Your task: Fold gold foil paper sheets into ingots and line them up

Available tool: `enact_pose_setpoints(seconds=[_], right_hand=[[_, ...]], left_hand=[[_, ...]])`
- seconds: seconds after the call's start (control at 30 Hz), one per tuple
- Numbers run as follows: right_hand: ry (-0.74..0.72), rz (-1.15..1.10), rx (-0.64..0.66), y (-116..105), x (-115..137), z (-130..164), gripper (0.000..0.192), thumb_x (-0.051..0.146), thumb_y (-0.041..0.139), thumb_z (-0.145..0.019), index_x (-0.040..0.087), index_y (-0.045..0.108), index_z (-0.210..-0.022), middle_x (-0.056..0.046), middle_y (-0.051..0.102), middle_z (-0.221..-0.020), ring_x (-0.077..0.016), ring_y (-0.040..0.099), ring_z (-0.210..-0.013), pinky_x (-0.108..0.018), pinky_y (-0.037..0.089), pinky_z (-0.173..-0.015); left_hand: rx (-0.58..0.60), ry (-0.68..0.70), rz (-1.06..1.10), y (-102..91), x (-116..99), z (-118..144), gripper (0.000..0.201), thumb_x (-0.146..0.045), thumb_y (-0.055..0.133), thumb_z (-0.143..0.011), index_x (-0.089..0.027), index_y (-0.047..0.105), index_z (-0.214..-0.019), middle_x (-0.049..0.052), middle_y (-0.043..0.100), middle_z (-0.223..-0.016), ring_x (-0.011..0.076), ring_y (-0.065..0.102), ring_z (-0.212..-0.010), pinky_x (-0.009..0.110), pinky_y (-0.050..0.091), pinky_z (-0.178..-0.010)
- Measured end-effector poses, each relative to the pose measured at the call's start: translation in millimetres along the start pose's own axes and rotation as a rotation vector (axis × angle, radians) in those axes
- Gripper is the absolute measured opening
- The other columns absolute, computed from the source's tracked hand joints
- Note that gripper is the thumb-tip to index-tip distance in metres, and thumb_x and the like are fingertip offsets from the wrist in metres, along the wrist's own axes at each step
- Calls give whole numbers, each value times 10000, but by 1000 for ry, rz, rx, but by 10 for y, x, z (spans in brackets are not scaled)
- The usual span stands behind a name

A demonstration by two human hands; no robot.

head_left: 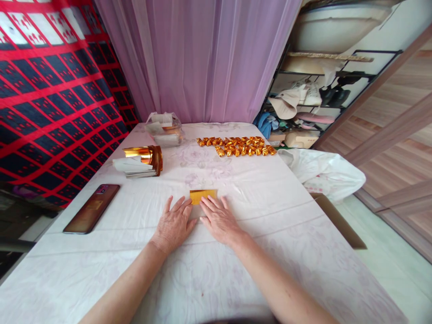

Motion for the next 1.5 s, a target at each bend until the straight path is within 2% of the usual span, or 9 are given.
enact_pose_setpoints(seconds=[0.13, 0.47, 0.63, 0.77, 0.9, 1.07, 1.23, 1.4, 1.5], right_hand=[[36, 13, 13, 0, -130, 72, 490, 376, 337, -1021, 214, 419, -1476, -50, 386, -1551, -243, 285, -1460, -565, 113, -1204], [147, 36, -80, -74, -446, 310, 442, 317, 386, -997, 229, 497, -1416, -49, 442, -1521, -248, 329, -1431, -553, 150, -1179], [141, -53, -258, -89, -607, 306, 400, 280, 373, -982, 194, 589, -1308, -96, 583, -1391, -225, 482, -1322, -463, 298, -1131], [113, -151, -394, -94, -741, 209, 400, 275, 444, -929, 176, 594, -1286, -114, 638, -1308, -223, 564, -1226, -409, 392, -1072], [145, -175, -384, -134, -815, 61, 452, 304, 528, -880, 184, 574, -1314, -132, 607, -1343, -253, 536, -1260, -433, 401, -1071], [109, -228, -313, -172, -791, -81, 536, 326, 634, -795, 208, 573, -1313, -124, 524, -1438, -261, 461, -1345, -440, 368, -1096], [110, -284, -358, -147, -819, -89, 337, 276, 665, -761, 198, 661, -1089, -137, 571, -1384, -259, 510, -1295, -445, 380, -1073], [92, -276, -368, -117, -823, -69, 99, 272, 643, -804, 229, 681, -884, -100, 606, -1349, -255, 504, -1293, -453, 377, -1063], [86, -268, -379, -133, -810, -60, 79, 270, 618, -833, 238, 689, -826, -79, 642, -1304, -250, 509, -1288, -453, 377, -1066]], left_hand=[[9, -11, 23, -30, -8, -11, 354, -302, 512, -914, -155, 632, -1212, 146, 653, -1291, 344, 534, -1281, 602, 257, -1138], [21, -29, 34, -25, 19, -24, 333, -285, 525, -897, -186, 647, -1190, 113, 671, -1266, 344, 540, -1268, 603, 248, -1138], [10, -28, 53, -59, 61, -115, 271, -285, 502, -912, -189, 675, -1097, 111, 703, -1193, 329, 580, -1206, 591, 266, -1122], [-30, -123, 125, -103, 182, -218, 180, -260, 504, -903, -218, 673, -947, 78, 716, -1116, 287, 630, -1083, 540, 337, -1081], [-78, -245, 131, -70, 311, -270, 154, -299, 554, -875, -202, 640, -959, 114, 704, -1052, 302, 640, -985, 509, 444, -955], [-78, -307, 165, 63, 368, -278, 310, -359, 650, -820, -189, 617, -1077, 119, 695, -1086, 309, 632, -1018, 475, 481, -916], [-69, -311, 233, 135, 393, -263, 212, -301, 681, -791, -222, 660, -987, 91, 696, -1144, 287, 630, -1052, 469, 469, -959], [-77, -305, 294, 134, 405, -251, 94, -259, 648, -805, -240, 687, -889, 72, 705, -1129, 275, 635, -1046, 511, 436, -997], [-91, -293, 330, 127, 408, -247, 73, -244, 628, -814, -246, 690, -854, 61, 714, -1094, 263, 643, -1027, 511, 432, -1000]])
Point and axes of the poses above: each hand's wrist, its own z-axis away from the middle knuckle, its own y-axis out of the palm, x = y × z, the point moved 5 cm from there along -z, towards the middle knuckle
